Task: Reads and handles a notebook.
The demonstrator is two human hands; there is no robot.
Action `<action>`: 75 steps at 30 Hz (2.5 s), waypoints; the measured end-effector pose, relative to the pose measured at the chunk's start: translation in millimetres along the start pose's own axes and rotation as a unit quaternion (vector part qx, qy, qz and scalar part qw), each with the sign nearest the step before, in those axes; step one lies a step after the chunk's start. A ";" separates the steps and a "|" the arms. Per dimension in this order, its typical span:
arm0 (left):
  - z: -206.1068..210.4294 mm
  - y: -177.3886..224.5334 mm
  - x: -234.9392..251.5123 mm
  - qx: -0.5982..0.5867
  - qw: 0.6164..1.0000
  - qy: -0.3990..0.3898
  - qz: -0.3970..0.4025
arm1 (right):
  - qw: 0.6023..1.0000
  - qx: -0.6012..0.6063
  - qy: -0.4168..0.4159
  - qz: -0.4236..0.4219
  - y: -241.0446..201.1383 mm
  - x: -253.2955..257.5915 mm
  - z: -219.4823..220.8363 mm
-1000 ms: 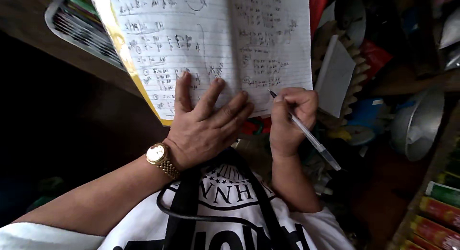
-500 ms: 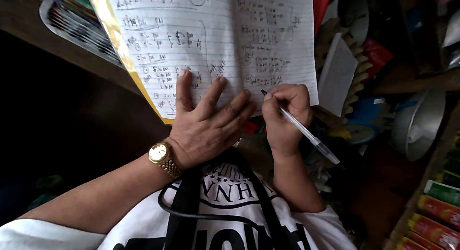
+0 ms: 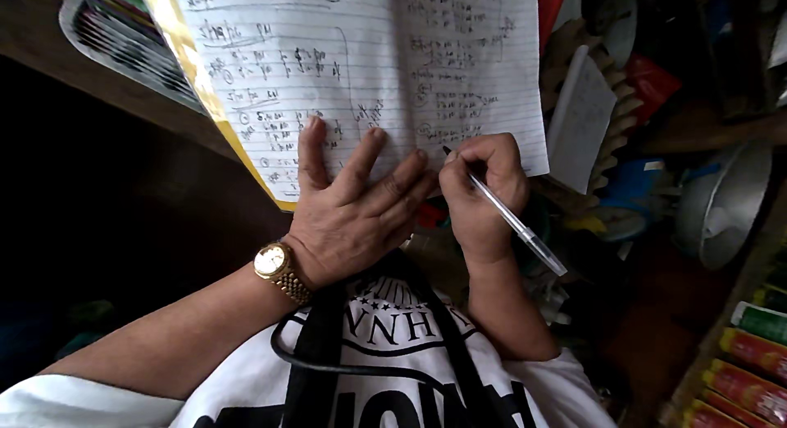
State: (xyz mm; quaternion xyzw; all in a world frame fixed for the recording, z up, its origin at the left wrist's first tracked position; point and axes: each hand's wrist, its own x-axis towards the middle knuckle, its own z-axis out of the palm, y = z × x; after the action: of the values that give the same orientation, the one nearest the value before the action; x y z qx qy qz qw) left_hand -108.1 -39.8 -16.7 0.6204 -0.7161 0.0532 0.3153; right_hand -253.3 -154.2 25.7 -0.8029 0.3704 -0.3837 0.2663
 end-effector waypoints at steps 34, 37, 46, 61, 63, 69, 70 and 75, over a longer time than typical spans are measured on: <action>-1.5 3.5 1.2 -0.012 1.000 0.009 -0.005 | 0.999 -0.030 -0.008 -0.011 1.8 0.9 -4.2; -1.4 2.8 1.2 -0.009 1.000 0.005 0.000 | 0.999 -0.029 -0.008 -0.014 2.8 1.8 -4.1; -1.5 0.8 0.4 -0.015 1.000 0.011 0.002 | 1.000 0.016 -0.006 0.000 2.1 4.5 -13.8; -1.0 -0.6 -0.2 -0.018 1.000 0.007 0.004 | 0.998 -0.047 -0.020 -0.027 6.9 5.2 -10.7; -1.0 -0.5 0.0 -0.017 1.000 0.008 0.005 | 0.998 -0.053 -0.021 -0.026 6.1 5.7 -10.6; -0.5 -1.5 -0.1 -0.020 1.000 0.010 0.006 | 0.997 -0.068 -0.010 -0.031 6.4 5.4 -8.8; -0.5 -1.6 0.3 -0.020 1.000 0.010 0.006 | 0.997 -0.073 -0.011 -0.030 6.4 5.7 -8.7; -0.5 -2.2 -0.1 -0.020 1.000 0.005 0.007 | 0.997 -0.067 -0.011 -0.031 7.6 6.3 -9.0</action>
State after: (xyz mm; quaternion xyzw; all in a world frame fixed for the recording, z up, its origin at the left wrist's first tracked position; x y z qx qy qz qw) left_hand -105.9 -40.0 -17.1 0.6084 -0.7199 0.0446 0.3310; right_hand -260.9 -164.9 28.0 -0.8343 0.3672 -0.3574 0.2035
